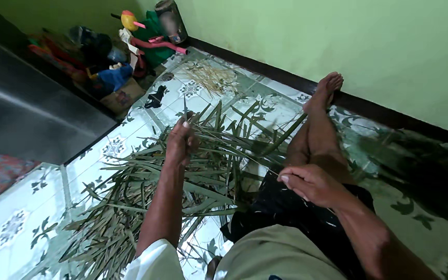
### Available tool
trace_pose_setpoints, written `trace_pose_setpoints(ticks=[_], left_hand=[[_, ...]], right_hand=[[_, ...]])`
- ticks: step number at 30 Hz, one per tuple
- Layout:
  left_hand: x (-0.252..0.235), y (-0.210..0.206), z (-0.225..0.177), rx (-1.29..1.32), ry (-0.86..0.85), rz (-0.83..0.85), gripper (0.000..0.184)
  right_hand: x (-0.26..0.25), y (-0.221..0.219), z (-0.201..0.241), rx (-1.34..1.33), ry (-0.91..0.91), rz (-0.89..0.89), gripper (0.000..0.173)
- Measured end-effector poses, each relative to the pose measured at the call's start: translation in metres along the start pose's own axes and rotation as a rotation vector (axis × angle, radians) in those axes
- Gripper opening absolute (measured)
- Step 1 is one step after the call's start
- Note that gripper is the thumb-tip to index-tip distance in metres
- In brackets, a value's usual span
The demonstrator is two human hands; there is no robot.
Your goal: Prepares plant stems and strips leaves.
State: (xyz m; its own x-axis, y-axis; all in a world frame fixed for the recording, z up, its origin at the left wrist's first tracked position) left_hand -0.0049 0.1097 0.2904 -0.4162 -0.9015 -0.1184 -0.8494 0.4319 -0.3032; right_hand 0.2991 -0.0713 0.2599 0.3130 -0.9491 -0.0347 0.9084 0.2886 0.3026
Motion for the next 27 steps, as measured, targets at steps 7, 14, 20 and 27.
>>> trace_pose_setpoints(ticks=[7, 14, 20, 27], left_hand=[[-0.006, 0.082, 0.006, -0.179, 0.071, -0.315, 0.034], [0.066, 0.214, 0.105, -0.91, 0.669, -0.473, 0.044], [0.091, 0.192, 0.174, -1.194, 0.967, 0.067, 0.047], [0.036, 0.093, 0.113, -0.122, 0.428, -0.058, 0.043]], right_hand=[[0.015, 0.019, -0.012, 0.047, -0.091, -0.071, 0.025], [0.027, 0.031, -0.022, 0.007, -0.144, -0.148, 0.022], [0.012, 0.024, -0.025, 0.128, -0.207, -0.19, 0.024], [-0.005, 0.013, -0.048, 0.256, -0.28, -0.102, 0.027]])
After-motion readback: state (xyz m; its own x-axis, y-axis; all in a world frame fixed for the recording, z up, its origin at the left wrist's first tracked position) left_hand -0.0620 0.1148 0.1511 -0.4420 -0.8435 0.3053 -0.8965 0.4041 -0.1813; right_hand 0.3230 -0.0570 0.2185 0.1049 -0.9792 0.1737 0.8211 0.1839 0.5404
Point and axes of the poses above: each hand's wrist, its own x-axis away from the middle knuckle, its own y-axis out of the back of the hand, z = x × y, the point moved 4 cm from there along -x, towards the middle knuckle, and after that the axes turned 7 degrees about z, right-handed, at the moved point
